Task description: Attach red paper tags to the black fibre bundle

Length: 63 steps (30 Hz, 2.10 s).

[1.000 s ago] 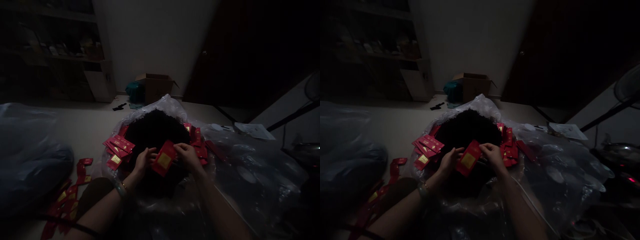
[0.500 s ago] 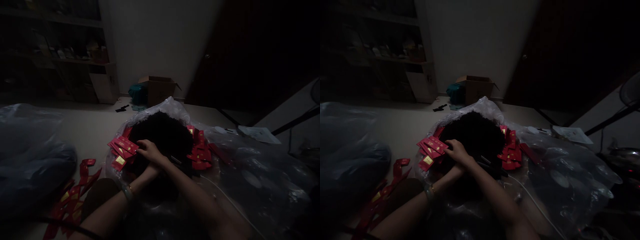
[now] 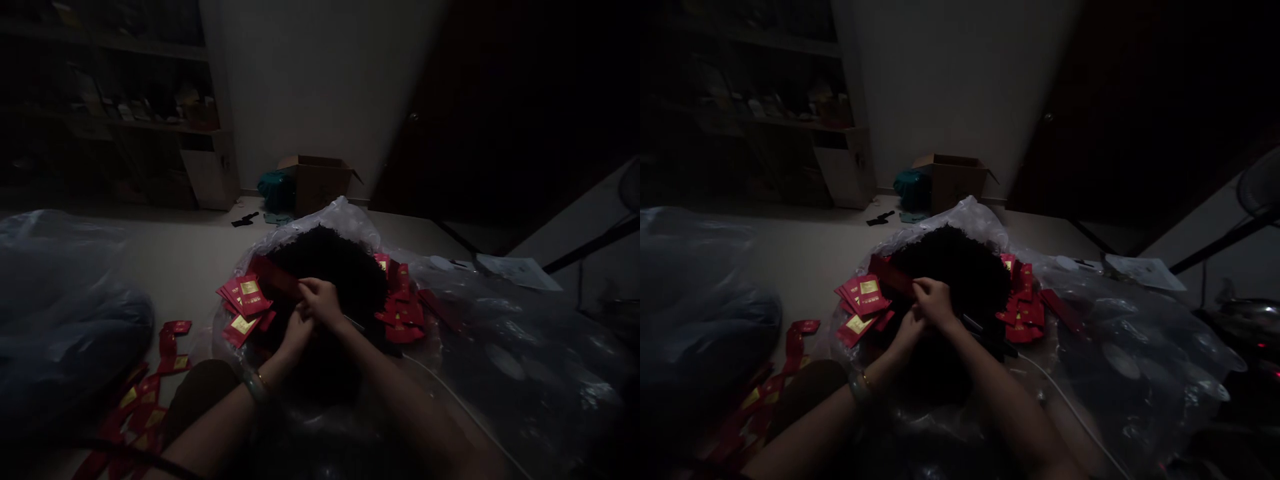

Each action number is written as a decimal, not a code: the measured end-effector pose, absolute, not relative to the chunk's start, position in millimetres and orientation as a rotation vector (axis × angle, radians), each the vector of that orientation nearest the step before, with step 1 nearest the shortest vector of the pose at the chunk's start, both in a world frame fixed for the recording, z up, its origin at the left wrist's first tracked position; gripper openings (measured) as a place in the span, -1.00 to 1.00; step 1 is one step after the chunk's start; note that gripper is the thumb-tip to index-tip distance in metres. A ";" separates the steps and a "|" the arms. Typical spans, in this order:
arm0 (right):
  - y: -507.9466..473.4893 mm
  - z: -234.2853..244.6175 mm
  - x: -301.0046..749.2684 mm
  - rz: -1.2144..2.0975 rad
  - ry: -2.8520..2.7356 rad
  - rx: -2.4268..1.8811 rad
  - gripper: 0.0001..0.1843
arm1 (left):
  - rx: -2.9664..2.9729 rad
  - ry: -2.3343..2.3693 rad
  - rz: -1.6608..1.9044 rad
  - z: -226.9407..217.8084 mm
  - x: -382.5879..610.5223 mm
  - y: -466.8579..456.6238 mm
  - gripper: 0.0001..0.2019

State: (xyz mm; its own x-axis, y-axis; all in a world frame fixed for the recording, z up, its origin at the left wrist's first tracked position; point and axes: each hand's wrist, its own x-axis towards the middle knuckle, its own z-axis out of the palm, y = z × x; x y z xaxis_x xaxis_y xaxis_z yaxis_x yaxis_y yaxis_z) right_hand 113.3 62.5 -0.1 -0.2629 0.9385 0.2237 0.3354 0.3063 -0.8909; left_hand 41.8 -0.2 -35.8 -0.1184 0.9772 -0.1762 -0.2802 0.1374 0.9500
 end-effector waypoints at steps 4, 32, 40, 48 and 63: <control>47.4 -25.7 170.0 1.346 -1.403 -1.157 -0.61 | 0.759 1.007 1.566 -22.8 32.1 2.8 -0.63; 22.4 -40.9 194.4 -0.045 -2.025 -0.885 -0.72 | 1.614 1.468 1.228 -39.2 36.5 -8.8 -0.57; 17.9 -26.1 195.3 0.400 -1.989 -0.984 -0.89 | 1.870 1.538 1.170 -45.1 31.7 -5.1 -0.52; 23.0 -9.6 202.9 1.118 -1.557 -1.148 -0.72 | 2.715 1.762 0.898 -32.3 27.4 -5.3 -0.42; 12.2 -15.6 187.1 1.405 -1.567 -1.020 -0.71 | 2.804 1.552 1.202 -33.2 21.7 -3.6 -0.60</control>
State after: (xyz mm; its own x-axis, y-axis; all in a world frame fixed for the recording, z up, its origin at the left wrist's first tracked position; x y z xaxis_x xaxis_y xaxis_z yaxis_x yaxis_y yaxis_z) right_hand 187.1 12.2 -15.6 -0.3722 0.9274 0.0378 0.0633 0.0660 -0.9958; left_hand 21.7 -3.6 -33.2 0.3553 0.6306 0.6900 0.8257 -0.5578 0.0846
